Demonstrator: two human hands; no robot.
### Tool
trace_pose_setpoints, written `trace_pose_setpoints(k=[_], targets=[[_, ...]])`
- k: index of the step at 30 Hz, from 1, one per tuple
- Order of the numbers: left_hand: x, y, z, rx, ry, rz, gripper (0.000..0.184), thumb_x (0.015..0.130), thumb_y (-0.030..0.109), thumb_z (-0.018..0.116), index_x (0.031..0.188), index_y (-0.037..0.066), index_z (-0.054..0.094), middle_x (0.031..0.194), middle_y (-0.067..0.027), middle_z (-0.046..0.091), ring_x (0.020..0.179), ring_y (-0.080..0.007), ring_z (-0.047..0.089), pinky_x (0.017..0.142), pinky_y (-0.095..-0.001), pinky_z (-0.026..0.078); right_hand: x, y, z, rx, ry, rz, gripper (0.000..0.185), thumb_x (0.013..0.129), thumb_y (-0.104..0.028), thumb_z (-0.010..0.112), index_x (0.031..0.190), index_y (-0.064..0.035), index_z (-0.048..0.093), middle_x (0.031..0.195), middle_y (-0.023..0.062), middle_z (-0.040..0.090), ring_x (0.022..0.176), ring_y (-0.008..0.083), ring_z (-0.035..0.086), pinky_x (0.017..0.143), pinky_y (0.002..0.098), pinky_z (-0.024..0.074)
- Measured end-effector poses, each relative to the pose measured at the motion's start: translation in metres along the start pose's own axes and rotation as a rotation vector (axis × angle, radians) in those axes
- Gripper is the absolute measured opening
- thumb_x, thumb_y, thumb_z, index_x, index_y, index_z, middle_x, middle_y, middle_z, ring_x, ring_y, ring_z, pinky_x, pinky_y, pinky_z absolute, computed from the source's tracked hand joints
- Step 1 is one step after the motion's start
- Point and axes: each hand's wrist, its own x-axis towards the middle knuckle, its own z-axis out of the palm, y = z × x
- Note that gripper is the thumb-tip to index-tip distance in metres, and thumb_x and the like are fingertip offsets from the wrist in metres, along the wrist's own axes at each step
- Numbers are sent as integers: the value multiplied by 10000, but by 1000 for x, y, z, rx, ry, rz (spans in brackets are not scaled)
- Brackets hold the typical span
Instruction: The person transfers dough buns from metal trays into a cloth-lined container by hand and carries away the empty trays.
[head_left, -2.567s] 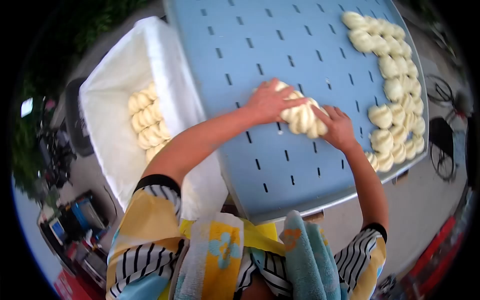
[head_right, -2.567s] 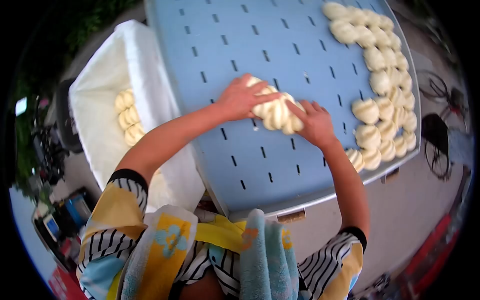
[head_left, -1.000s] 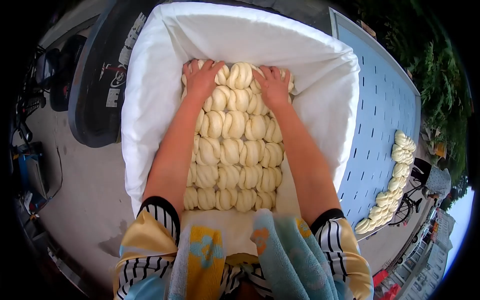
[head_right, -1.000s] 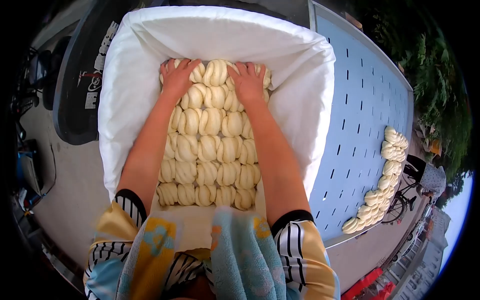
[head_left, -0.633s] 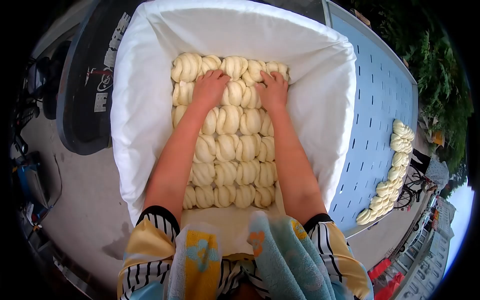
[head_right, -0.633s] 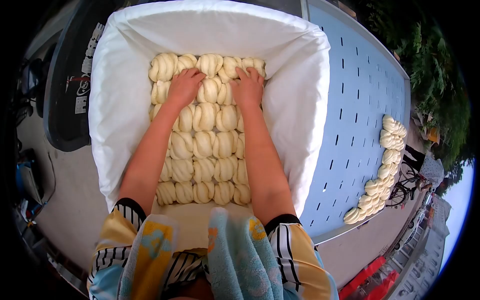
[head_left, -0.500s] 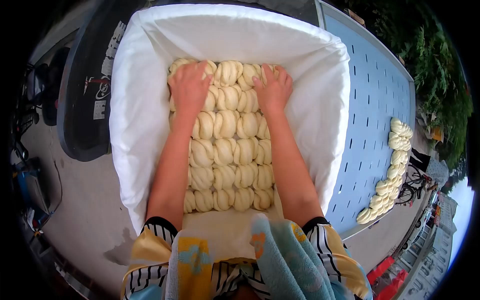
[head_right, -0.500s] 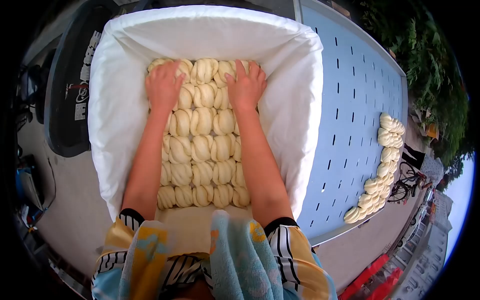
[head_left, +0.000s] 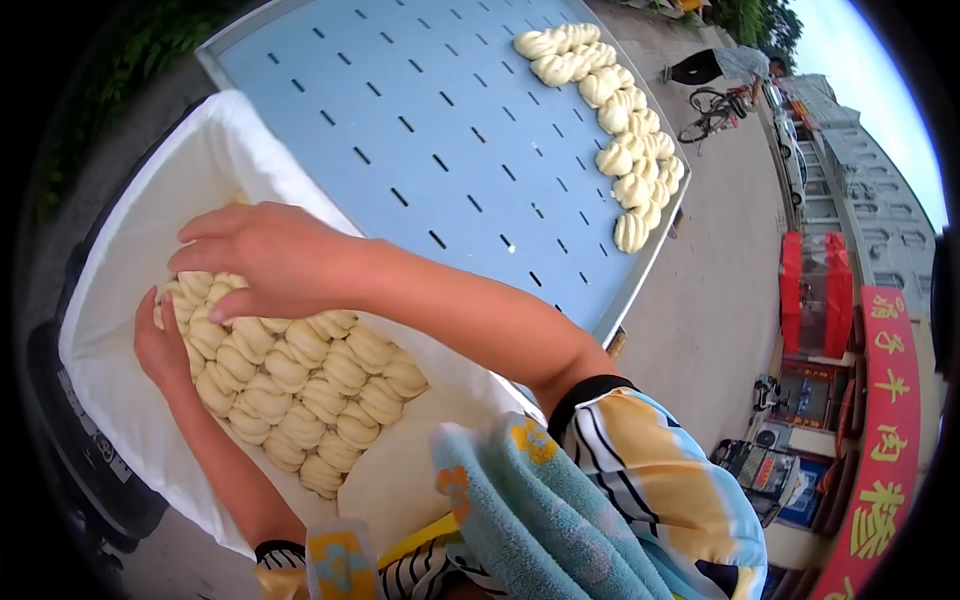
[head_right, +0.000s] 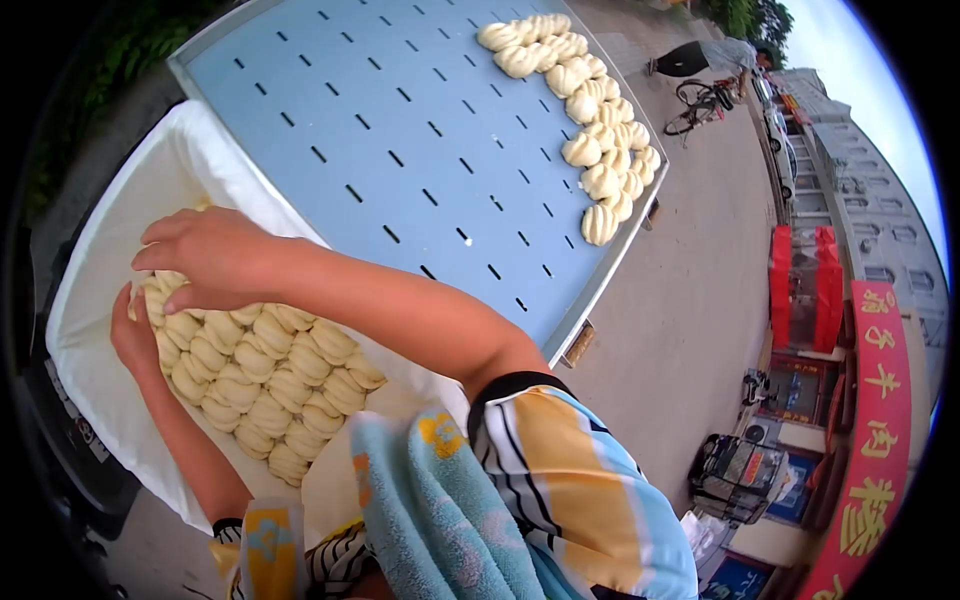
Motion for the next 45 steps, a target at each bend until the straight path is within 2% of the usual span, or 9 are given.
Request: trace_pose_setpoints(k=[5,12,18,24,27,29,34,39,45], targets=[[14,188,-88,-466,207,270,237,967,78,594,1180,-1,661,1113,-121,697,1041,-251,652,908,-332,498,-264,67,-143,-241,603,778,705,783,-262,809,1374,-37,499,1390,181,516,1268,345,499,1075,403,405],[-21,470,-10,-466,-387,908,320,852,48,680,1166,19,626,1123,-149,647,1036,-337,600,879,-383,496,-549,181,-177,-600,660,1611,1025,602,-417,903,1474,-234,398,1458,229,361,1242,415,485,996,468,474],[-91,605,178,-485,-1394,423,595,916,301,683,1435,119,458,1293,-141,556,1033,-219,610,834,-354,540,-564,184,-173,-453,750,1253,676,630,-170,849,1246,-147,571,1114,186,469,1051,389,531,906,450,481],[-110,648,214,-916,-1199,-375,701,889,408,712,1435,113,387,1333,-137,518,1079,-253,603,831,-352,551,-448,210,-188,-44,839,957,825,650,-139,865,1381,-147,482,1240,201,476,1128,389,515,964,427,468],[-75,643,264,-755,-973,-212,656,846,289,766,1377,85,439,1256,-121,569,1016,-209,630,727,-300,564,-459,216,-209,169,720,677,835,688,-128,849,1417,-148,443,1365,186,441,1222,402,474,1018,439,429],[-59,653,281,-684,-906,-107,653,829,248,778,1369,82,450,1218,-115,592,971,-191,642,686,-288,565,-502,195,-237,-303,748,698,873,660,-183,876,1422,-154,451,1409,175,433,1267,399,439,1040,441,416],[-38,692,332,-1151,-869,-35,671,801,225,792,1373,88,469,1175,-95,614,905,-145,646,624,-272,559,-616,210,-273,-664,691,1154,951,575,-246,907,1419,-175,474,1378,165,450,1274,376,415,1038,440,416],[4,723,305,57,-908,487,865,749,388,820,1491,276,390,1476,-157,403,1306,-342,452,1042,-462,413,-628,242,-255,-719,612,1133,1036,523,-227,917,1450,-216,454,1306,155,469,1176,379,445,985,437,446],[-24,739,332,-114,-630,1117,1065,625,346,871,1523,391,301,1542,-103,337,1418,-365,288,1128,-531,271,-601,253,-258,-635,632,1148,1037,537,-213,910,1459,-256,436,1198,133,495,1065,349,474,901,420,493]])
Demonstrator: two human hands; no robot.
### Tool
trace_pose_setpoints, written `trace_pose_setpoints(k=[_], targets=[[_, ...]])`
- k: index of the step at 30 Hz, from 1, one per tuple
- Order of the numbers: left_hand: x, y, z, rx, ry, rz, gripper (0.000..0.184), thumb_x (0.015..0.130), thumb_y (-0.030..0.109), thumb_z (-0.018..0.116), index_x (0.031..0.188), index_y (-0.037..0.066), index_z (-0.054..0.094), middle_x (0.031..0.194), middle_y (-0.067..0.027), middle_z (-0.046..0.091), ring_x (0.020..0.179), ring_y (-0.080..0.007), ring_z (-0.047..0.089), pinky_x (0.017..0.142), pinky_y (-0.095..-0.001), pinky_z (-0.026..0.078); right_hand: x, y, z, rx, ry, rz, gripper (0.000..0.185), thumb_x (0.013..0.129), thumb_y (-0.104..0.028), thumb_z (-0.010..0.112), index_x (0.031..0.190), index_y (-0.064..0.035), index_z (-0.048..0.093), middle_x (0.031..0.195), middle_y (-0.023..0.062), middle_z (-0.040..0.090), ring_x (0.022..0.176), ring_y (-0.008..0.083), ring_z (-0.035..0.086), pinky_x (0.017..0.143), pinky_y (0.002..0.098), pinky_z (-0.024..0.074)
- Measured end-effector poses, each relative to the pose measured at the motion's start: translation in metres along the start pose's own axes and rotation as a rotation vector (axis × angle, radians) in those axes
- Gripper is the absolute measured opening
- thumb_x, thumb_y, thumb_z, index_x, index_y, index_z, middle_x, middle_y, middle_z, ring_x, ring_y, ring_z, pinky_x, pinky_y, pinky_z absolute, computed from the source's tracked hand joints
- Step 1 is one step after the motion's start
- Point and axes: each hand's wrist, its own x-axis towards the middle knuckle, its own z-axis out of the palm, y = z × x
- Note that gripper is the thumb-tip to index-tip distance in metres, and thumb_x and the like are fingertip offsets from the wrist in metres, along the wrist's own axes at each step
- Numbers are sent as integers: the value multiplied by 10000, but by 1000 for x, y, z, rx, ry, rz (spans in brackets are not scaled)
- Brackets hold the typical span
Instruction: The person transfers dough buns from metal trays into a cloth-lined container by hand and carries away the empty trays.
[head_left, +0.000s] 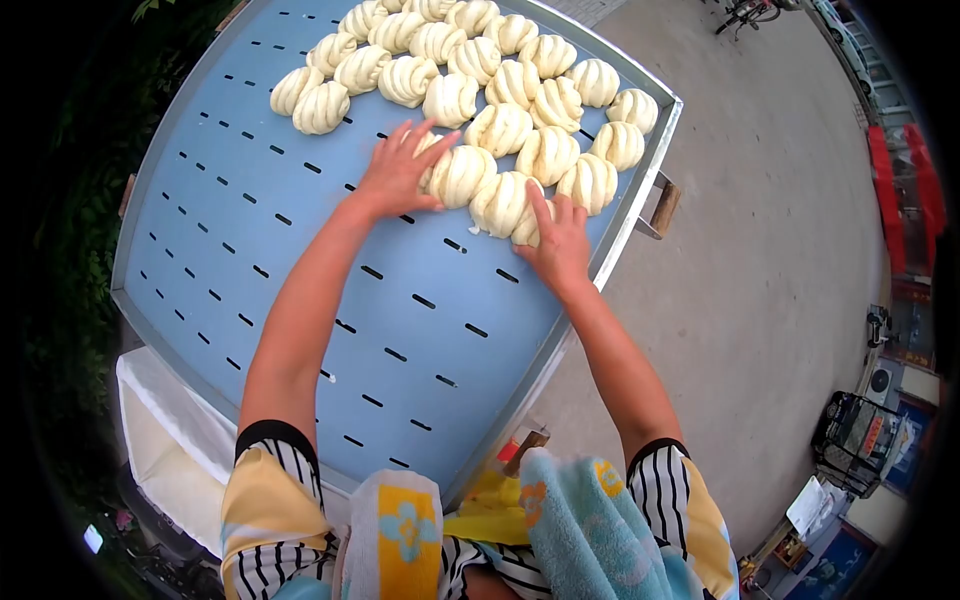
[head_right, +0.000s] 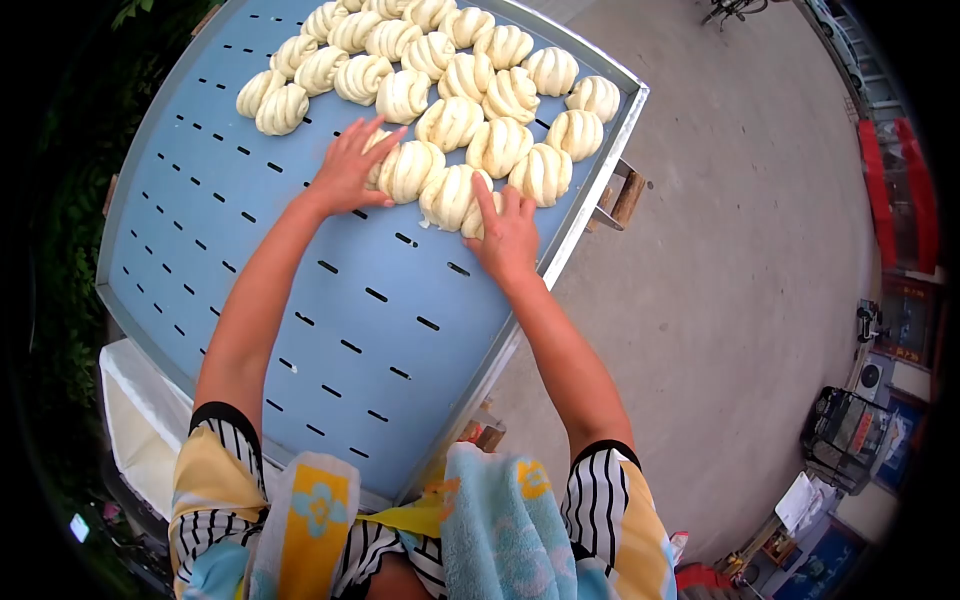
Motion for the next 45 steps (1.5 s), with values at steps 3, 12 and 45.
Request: trace_pose_setpoints(k=[3,12,45], targets=[[13,17,10,11,-35,71,930,612,319,872,1439,374,449,1458,-65,430,1291,-367,407,1037,-498,396,16,-17,3,-70,-54,47,1060,558,-225,906,1478,-316,389,1182,119,514,1047,358,483,823,426,517],[-96,9,-47,-118,-165,-92,623,660,175,815,1252,257,640,1238,-25,572,1115,-309,522,965,-400,460,-8,-75,31,372,42,-340,623,556,-182,878,1144,-195,672,1051,50,573,969,300,506,802,400,492],[-207,68,-39,51,29,-234,1002,625,477,837,1500,346,366,1571,-61,302,1437,-304,282,1116,-656,213,-10,-79,-19,-188,-399,-454,1055,541,-437,897,1455,-218,417,1507,94,365,1354,425,329,1052,599,359]])
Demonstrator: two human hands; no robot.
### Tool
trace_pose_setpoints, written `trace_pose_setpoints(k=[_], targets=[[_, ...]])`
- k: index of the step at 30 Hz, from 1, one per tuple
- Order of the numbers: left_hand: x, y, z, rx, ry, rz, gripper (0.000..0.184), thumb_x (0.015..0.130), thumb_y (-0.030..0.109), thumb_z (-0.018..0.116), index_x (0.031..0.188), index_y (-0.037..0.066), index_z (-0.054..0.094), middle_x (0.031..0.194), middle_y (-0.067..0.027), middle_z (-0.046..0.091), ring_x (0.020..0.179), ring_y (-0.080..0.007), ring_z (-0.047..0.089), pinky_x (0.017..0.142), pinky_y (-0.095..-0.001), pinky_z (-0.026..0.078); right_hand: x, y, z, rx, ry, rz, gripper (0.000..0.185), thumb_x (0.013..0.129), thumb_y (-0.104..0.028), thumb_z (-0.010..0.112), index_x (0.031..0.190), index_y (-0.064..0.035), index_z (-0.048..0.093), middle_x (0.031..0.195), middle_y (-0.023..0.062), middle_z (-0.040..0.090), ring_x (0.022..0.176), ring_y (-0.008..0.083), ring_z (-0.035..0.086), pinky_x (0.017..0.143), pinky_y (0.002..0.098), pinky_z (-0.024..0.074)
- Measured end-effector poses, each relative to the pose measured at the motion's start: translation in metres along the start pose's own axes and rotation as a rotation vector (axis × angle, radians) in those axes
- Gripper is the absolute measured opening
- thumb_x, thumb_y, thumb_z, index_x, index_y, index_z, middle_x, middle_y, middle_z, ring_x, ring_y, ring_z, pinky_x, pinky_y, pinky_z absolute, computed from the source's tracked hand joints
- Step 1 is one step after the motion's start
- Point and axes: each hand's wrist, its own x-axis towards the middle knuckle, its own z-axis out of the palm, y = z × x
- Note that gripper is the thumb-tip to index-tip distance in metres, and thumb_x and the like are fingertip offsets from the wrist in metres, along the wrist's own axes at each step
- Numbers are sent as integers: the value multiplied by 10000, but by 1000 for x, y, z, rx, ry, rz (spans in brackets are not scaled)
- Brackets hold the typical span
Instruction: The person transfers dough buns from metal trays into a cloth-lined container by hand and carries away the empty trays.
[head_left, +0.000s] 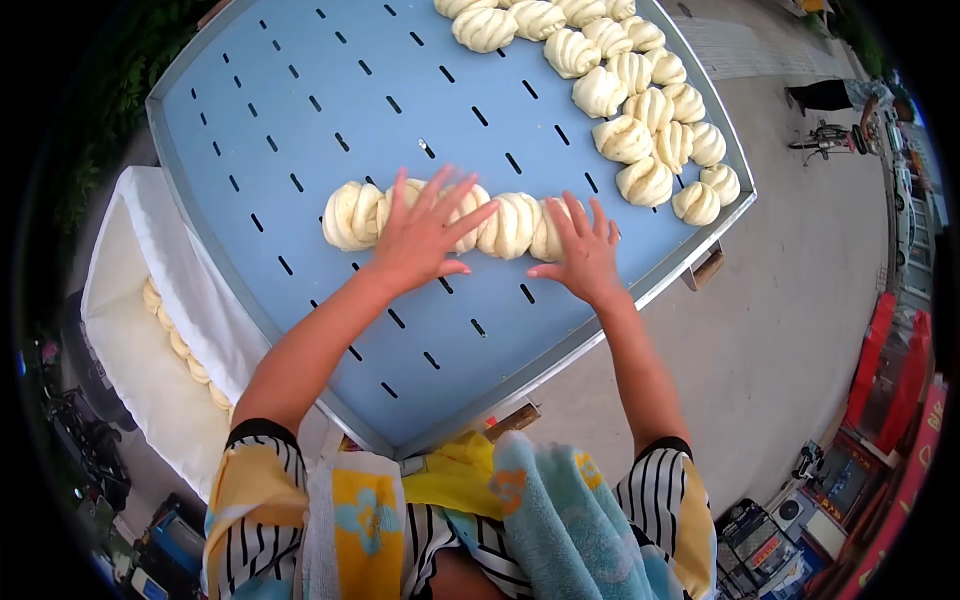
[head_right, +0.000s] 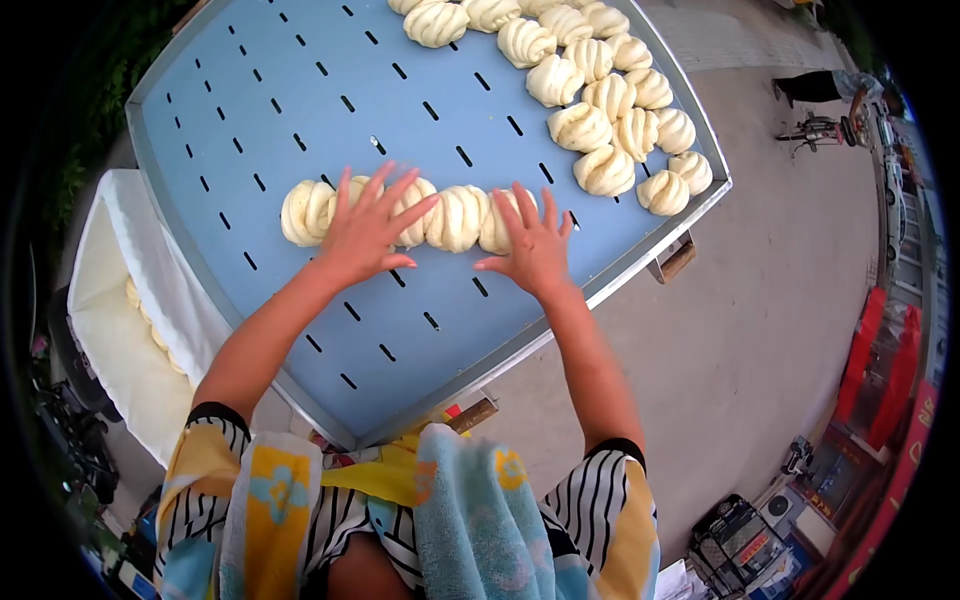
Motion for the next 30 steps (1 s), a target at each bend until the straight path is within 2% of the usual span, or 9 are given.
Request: trace_pose_setpoints(k=[1,4,5,8,13,18,21,25,30], targets=[[-14,-15,-7,64,-18,-75,1066,586,493,853,1512,371,340,1601,-44,244,1458,-328,232,1117,-645,221,2,6,0,-14,19,-25,1110,533,-577,848,1483,-242,385,1539,81,332,1420,414,249,1046,665,295],[-47,-68,-4,124,-75,-260,1079,558,493,865,1502,383,355,1592,-18,263,1420,-354,292,1099,-592,296,24,5,14,117,168,-293,1104,539,-592,836,1489,-257,384,1531,77,343,1400,384,290,1010,612,341],[-48,-76,4,30,-14,-208,1060,564,468,869,1495,381,370,1574,-1,301,1339,-358,385,1055,-524,380,33,-5,22,53,186,-354,1117,533,-580,837,1501,-275,370,1455,61,424,1295,334,415,943,540,388],[-35,-68,9,68,-51,-69,1021,585,432,870,1483,384,387,1542,5,353,1190,-333,486,970,-464,453,57,-20,32,-19,50,-436,1096,537,-553,838,1496,-284,382,1324,37,513,1127,284,515,882,473,416],[-23,-82,18,-63,-47,-50,787,681,398,835,1391,374,496,1296,51,543,1024,-240,551,828,-392,493,86,-48,23,373,39,-482,765,576,-168,876,1292,-160,606,1005,81,607,903,315,612,789,400,511],[-54,-92,-37,-338,-97,-74,583,728,381,807,1267,308,596,1083,64,616,1051,-180,583,818,-370,493,60,-85,-5,742,-180,-260,701,628,20,811,1288,-57,587,1083,94,604,1028,246,604,942,340,475],[-131,-100,-97,-434,-3,-19,583,722,356,812,1262,277,608,1105,38,633,1084,-203,595,840,-370,493,25,-153,-49,866,-228,-245,696,634,47,802,1290,-20,580,1168,90,601,1086,214,585,990,331,459],[-298,-116,-204,-457,71,-183,660,676,223,846,1293,217,611,1184,-12,645,1077,-250,617,893,-362,491,5,-322,-109,745,-350,-502,713,626,-10,833,1294,-43,586,1159,93,613,1058,217,594,959,331,471],[-507,-144,-215,-480,-8,-554,772,627,156,877,1338,146,577,1258,-71,623,1178,-271,586,1001,-364,468,-8,-515,-54,619,-567,-773,685,682,-273,838,1311,-135,605,1201,140,621,1094,309,595,977,360,459]])
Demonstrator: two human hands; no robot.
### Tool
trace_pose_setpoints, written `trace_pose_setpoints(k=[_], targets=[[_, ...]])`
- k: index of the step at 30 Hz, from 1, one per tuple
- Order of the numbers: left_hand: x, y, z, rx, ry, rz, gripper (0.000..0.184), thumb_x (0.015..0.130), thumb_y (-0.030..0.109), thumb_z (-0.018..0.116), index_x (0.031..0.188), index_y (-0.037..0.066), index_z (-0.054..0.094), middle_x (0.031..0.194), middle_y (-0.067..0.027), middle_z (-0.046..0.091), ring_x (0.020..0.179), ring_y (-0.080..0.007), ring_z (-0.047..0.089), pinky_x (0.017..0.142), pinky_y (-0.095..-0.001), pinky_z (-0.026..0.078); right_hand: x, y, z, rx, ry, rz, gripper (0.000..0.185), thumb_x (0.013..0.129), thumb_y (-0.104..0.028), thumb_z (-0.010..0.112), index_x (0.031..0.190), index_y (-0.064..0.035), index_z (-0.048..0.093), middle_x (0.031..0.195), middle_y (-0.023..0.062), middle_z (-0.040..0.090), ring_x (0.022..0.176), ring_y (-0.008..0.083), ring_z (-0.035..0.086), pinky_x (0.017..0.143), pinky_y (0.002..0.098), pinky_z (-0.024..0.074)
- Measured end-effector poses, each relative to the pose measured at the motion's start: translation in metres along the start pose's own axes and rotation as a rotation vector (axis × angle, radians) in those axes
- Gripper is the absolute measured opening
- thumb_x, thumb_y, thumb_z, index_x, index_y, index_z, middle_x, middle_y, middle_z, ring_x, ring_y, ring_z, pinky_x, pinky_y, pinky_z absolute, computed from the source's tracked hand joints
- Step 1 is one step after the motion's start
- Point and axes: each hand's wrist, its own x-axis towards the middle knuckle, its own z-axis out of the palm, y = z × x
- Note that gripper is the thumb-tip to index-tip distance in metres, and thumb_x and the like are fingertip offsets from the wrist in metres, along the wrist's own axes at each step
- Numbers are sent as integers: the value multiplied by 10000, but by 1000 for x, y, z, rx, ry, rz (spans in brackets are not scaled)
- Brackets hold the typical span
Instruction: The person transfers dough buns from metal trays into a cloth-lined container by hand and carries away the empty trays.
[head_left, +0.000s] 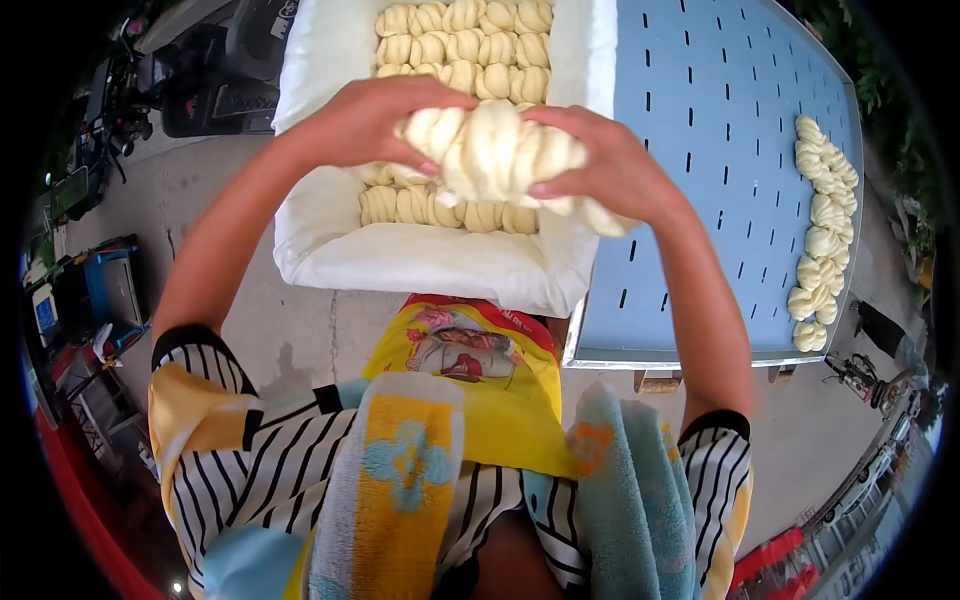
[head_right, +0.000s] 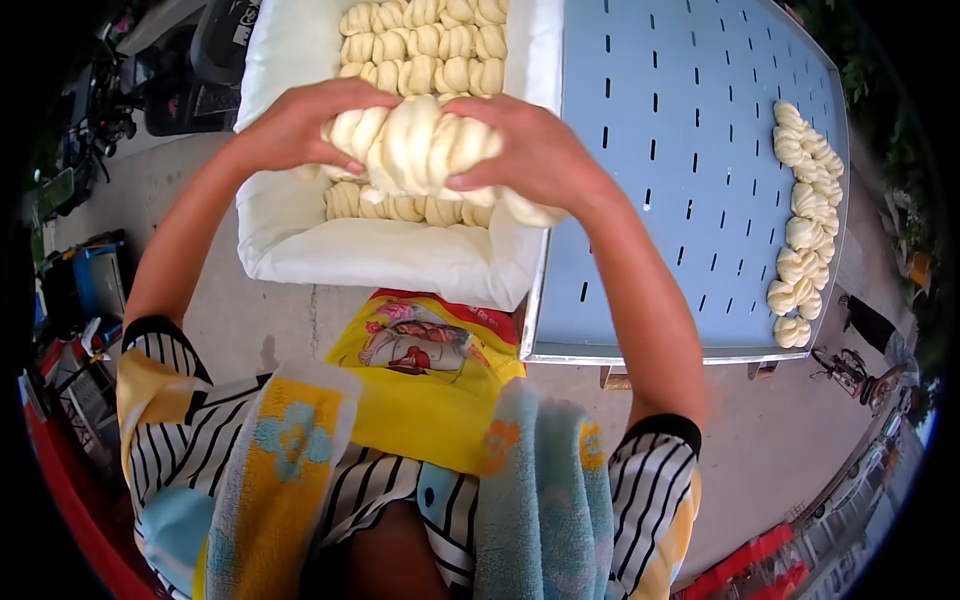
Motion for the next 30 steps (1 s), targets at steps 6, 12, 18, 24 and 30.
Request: trace_pose_setpoints(k=[6,12,18,24,30], targets=[[-62,-130,106,120,-109,-173,757,721,355,824,1398,218,516,1287,-66,573,1137,-300,553,953,-385,473,84,45,143,-475,-350,177,746,711,-298,816,1399,-292,525,1240,124,581,1204,324,529,999,427,434],[-50,-189,197,-32,-599,-25,837,810,256,750,1525,154,325,1570,-228,258,1423,-390,299,1145,-429,311,69,137,226,-587,-557,261,768,758,-191,741,1442,-391,453,1376,112,509,1272,346,487,1017,606,384],[-50,-187,177,134,-779,-386,1074,770,322,773,1577,186,78,1507,-399,215,1362,-449,398,1111,-440,366,70,143,216,-441,-657,338,813,733,-242,747,1466,-375,424,1499,101,413,1370,391,380,1097,590,328],[-9,-147,130,336,-597,-401,833,785,322,765,1485,89,377,1467,-289,378,1255,-412,510,1027,-435,447,32,47,126,-102,12,12,731,855,-203,729,1499,-218,383,1470,108,456,1329,304,461,1102,493,371],[75,-9,53,249,146,119,499,879,149,692,1339,42,528,1265,-185,599,1122,-329,604,907,-419,495,-207,79,-77,69,807,392,921,869,-180,744,1571,-208,148,1303,153,576,1098,230,624,881,394,523]])
